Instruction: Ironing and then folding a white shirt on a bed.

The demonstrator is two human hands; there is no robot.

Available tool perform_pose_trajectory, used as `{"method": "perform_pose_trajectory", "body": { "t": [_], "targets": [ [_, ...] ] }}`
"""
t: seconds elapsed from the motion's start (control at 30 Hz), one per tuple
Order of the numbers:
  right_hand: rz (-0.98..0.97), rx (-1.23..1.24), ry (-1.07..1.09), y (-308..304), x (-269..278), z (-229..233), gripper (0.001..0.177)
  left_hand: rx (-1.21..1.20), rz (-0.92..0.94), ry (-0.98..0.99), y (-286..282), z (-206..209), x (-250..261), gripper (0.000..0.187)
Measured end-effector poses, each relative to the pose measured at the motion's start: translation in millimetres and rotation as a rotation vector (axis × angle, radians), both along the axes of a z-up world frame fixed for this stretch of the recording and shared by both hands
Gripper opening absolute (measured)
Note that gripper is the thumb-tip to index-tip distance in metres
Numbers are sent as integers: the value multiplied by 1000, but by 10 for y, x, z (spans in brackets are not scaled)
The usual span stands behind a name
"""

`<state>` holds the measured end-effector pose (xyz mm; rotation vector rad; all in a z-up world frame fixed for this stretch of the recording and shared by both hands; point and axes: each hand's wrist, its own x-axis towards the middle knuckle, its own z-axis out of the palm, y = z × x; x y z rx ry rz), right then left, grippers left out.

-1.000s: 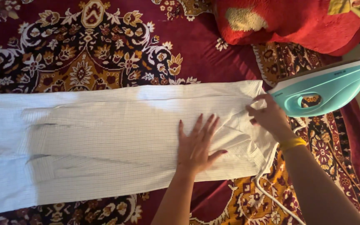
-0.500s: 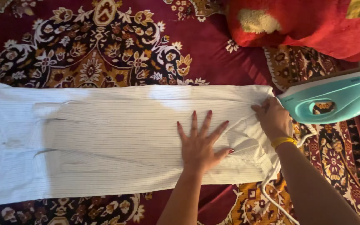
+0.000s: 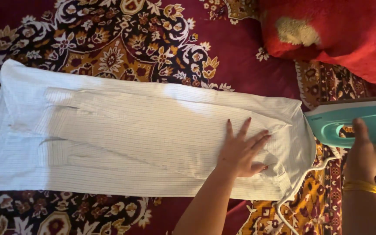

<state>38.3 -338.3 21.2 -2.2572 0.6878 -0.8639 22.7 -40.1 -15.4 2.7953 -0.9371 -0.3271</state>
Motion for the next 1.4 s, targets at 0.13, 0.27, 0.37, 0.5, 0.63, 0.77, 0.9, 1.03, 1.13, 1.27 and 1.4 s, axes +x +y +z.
{"method": "perform_pose_trajectory", "body": {
  "t": [0.13, 0.27, 0.37, 0.5, 0.63, 0.77, 0.9, 1.03, 1.13, 1.27, 1.4],
  "targets": [
    [190, 287, 68, -106, 73, 112, 68, -44, -27, 77, 137, 177, 18, 86],
    [309, 255, 130, -894, 148, -234, 42, -511, 282, -209, 459, -458, -151, 54],
    [599, -110, 108, -419, 220, 484, 35, -466, 606, -303, 1104, -419, -373, 46],
    [669, -713, 836, 1048, 40, 1405, 64, -272, 760, -499, 1685, -368, -649, 46],
    [752, -628, 1134, 2033, -102, 1079, 73, -234, 844, -508, 1732, -366, -705, 51],
    [772, -594, 1178, 2679, -225, 628, 66, -435, 966, -451, 1771, -554, -683, 61],
    [610, -553, 1071, 2860, -85, 481, 64, -54, 1053, -197, 2051, -420, -744, 59],
    [638, -547, 1012, 2851, 216, 491, 69, 15, 1059, -161, 2675, -348, -883, 71],
    [901, -671, 1089, 2996, 108, 683, 70, 124, 963, -167, 3243, -406, -955, 69],
    [981, -749, 1206, 3436, -39, 786, 72, 122, 1007, -371, 3799, -524, -1121, 65],
    [857, -662, 1138, 3800, 99, 614, 70, 43, 1101, -336, 3912, -409, -1119, 58]
  ]
}}
